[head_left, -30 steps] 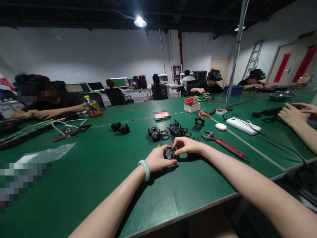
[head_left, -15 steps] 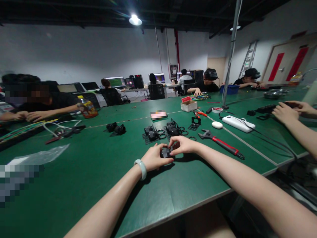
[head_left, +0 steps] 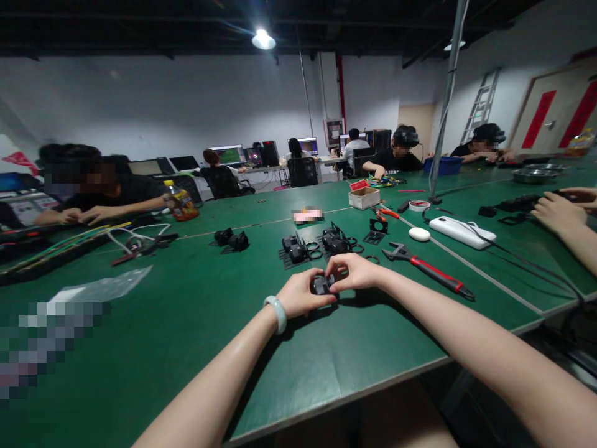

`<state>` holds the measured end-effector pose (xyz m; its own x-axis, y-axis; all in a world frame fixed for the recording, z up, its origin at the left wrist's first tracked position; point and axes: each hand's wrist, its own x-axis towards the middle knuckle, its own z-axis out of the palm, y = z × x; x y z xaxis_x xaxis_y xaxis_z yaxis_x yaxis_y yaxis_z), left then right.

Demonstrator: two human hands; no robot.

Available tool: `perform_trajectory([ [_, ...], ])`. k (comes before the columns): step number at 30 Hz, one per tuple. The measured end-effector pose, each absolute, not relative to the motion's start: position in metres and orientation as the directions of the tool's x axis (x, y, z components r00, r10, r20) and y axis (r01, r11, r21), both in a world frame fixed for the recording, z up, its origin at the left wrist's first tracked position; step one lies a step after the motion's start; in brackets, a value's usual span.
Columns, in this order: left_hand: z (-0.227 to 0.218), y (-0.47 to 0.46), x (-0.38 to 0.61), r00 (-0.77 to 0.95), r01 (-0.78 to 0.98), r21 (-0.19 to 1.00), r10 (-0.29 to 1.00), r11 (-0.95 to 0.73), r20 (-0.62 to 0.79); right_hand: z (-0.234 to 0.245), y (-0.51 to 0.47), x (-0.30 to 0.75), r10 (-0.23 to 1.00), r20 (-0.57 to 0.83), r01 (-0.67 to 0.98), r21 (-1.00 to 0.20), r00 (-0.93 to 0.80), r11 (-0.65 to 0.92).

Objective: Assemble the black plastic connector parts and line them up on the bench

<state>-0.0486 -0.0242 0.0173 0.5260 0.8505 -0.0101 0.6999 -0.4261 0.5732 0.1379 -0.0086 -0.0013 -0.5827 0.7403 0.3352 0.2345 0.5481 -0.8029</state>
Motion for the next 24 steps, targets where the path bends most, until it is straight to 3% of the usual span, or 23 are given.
perform_trajectory([
  [15, 0.0192, -0.0286, -0.0459, 0.498, 0.708, 0.576, 0.867, -0.408, 0.002, -0.0041, -0.0092, 0.1368, 0.751, 0.289, 0.268, -0.809, -0.594, 0.523],
  [24, 0.0198, -0.0288, -0.0423, 0.466, 0.736, 0.559, 0.885, -0.382, -0.009, 0.0011, -0.0116, 0.1374, 0.745, 0.293, 0.357, -0.735, -0.599, 0.576],
])
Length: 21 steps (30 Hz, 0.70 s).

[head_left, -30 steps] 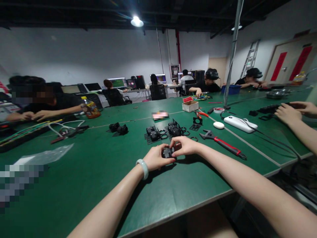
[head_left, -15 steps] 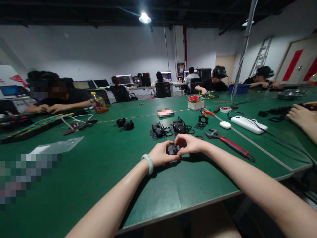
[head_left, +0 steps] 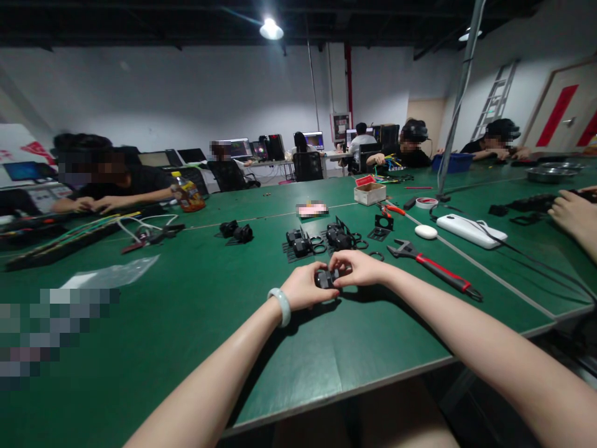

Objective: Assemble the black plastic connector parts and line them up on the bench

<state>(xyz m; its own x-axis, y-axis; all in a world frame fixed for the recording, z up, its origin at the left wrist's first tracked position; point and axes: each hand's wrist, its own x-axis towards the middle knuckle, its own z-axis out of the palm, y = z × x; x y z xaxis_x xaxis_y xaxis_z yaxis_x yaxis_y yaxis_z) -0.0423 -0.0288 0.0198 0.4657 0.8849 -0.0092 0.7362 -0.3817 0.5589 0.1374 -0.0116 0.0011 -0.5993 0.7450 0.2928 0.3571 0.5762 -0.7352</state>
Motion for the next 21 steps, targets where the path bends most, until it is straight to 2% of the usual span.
perform_trajectory([
  [6, 0.0179, -0.0278, -0.0428, 0.469, 0.725, 0.578, 0.883, -0.375, -0.015, 0.0029, -0.0126, 0.1372, 0.751, 0.317, 0.47, -0.624, -0.579, 0.625],
  [10, 0.0159, -0.0256, -0.0437, 0.512, 0.695, 0.605, 0.858, -0.388, -0.037, 0.0015, -0.0125, 0.1374, 0.749, 0.33, 0.494, -0.59, -0.574, 0.639],
  [18, 0.018, -0.0236, -0.0456, 0.533, 0.703, 0.536, 0.845, -0.468, 0.039, 0.0023, -0.0138, 0.1361, 0.724, 0.36, 0.531, -0.504, -0.588, 0.682],
  [21, 0.0186, -0.0231, -0.0453, 0.519, 0.706, 0.552, 0.854, -0.444, 0.023, 0.0052, -0.0154, 0.1358, 0.713, 0.358, 0.533, -0.484, -0.603, 0.694],
])
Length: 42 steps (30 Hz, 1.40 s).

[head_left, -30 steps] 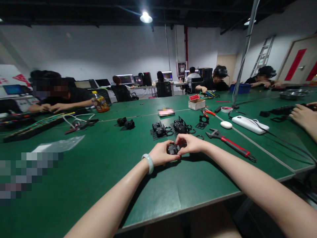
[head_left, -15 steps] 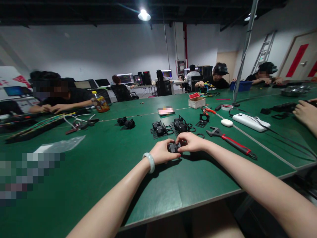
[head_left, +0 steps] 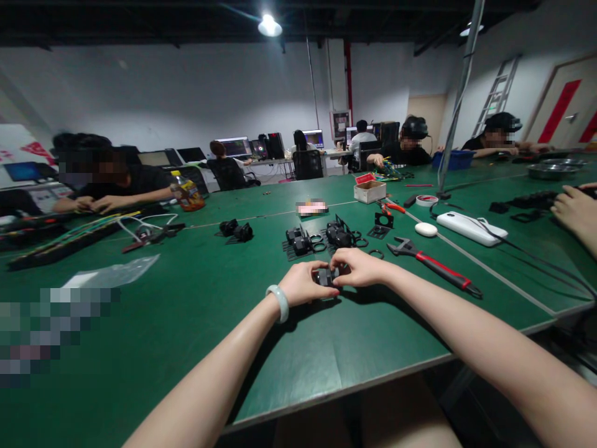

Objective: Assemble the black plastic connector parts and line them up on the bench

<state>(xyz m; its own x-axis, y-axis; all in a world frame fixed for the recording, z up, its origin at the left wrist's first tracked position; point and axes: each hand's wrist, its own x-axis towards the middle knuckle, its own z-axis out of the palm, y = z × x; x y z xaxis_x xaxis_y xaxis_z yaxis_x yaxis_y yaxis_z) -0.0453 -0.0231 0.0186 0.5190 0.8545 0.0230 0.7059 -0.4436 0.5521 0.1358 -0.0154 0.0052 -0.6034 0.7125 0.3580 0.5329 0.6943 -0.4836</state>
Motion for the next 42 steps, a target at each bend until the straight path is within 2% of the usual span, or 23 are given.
perform_trajectory([
  [8, 0.017, -0.024, -0.044, 0.519, 0.68, 0.613, 0.855, -0.403, -0.014, 0.01, -0.017, 0.136, 0.7, 0.355, 0.532, -0.467, -0.619, 0.707],
  [18, 0.028, -0.028, -0.041, 0.526, 0.736, 0.46, 0.848, -0.496, 0.073, 0.012, -0.018, 0.137, 0.68, 0.348, 0.549, -0.408, -0.646, 0.73],
  [23, 0.028, -0.027, -0.041, 0.536, 0.748, 0.427, 0.842, -0.508, 0.062, 0.015, -0.018, 0.137, 0.674, 0.333, 0.554, -0.391, -0.66, 0.736],
  [31, 0.029, -0.027, -0.041, 0.512, 0.759, 0.452, 0.858, -0.469, 0.031, 0.017, -0.02, 0.138, 0.668, 0.34, 0.547, -0.39, -0.662, 0.741],
  [38, 0.025, -0.026, -0.042, 0.536, 0.71, 0.54, 0.844, -0.453, 0.003, 0.016, -0.019, 0.138, 0.683, 0.336, 0.56, -0.397, -0.649, 0.727],
  [42, 0.023, -0.024, -0.043, 0.555, 0.692, 0.548, 0.832, -0.47, 0.012, 0.016, -0.019, 0.139, 0.683, 0.341, 0.547, -0.416, -0.647, 0.726],
])
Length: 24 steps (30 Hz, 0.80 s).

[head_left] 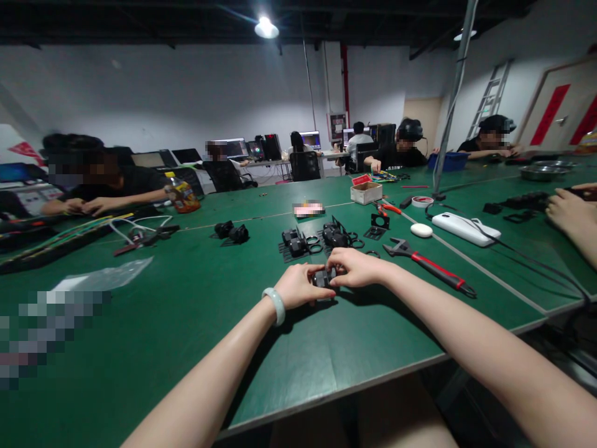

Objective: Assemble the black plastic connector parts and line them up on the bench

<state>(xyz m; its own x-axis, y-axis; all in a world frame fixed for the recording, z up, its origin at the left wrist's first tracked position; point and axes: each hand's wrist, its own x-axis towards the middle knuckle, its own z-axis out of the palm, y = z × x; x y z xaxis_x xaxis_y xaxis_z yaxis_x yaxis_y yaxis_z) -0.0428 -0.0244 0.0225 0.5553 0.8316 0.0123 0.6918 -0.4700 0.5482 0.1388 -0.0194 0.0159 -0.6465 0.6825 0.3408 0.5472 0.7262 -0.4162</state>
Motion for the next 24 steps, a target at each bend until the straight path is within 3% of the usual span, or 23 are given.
perform_trajectory([
  [8, 0.022, -0.025, -0.042, 0.55, 0.704, 0.537, 0.835, -0.464, 0.001, 0.018, -0.018, 0.145, 0.685, 0.344, 0.525, -0.454, -0.642, 0.72],
  [16, 0.02, -0.023, -0.045, 0.584, 0.675, 0.558, 0.811, -0.483, -0.005, 0.01, -0.012, 0.147, 0.764, 0.241, 0.437, -0.702, -0.598, 0.563],
  [24, 0.021, -0.025, -0.044, 0.554, 0.695, 0.546, 0.833, -0.468, 0.009, 0.007, -0.009, 0.145, 0.764, 0.21, 0.363, -0.783, -0.61, 0.506],
])
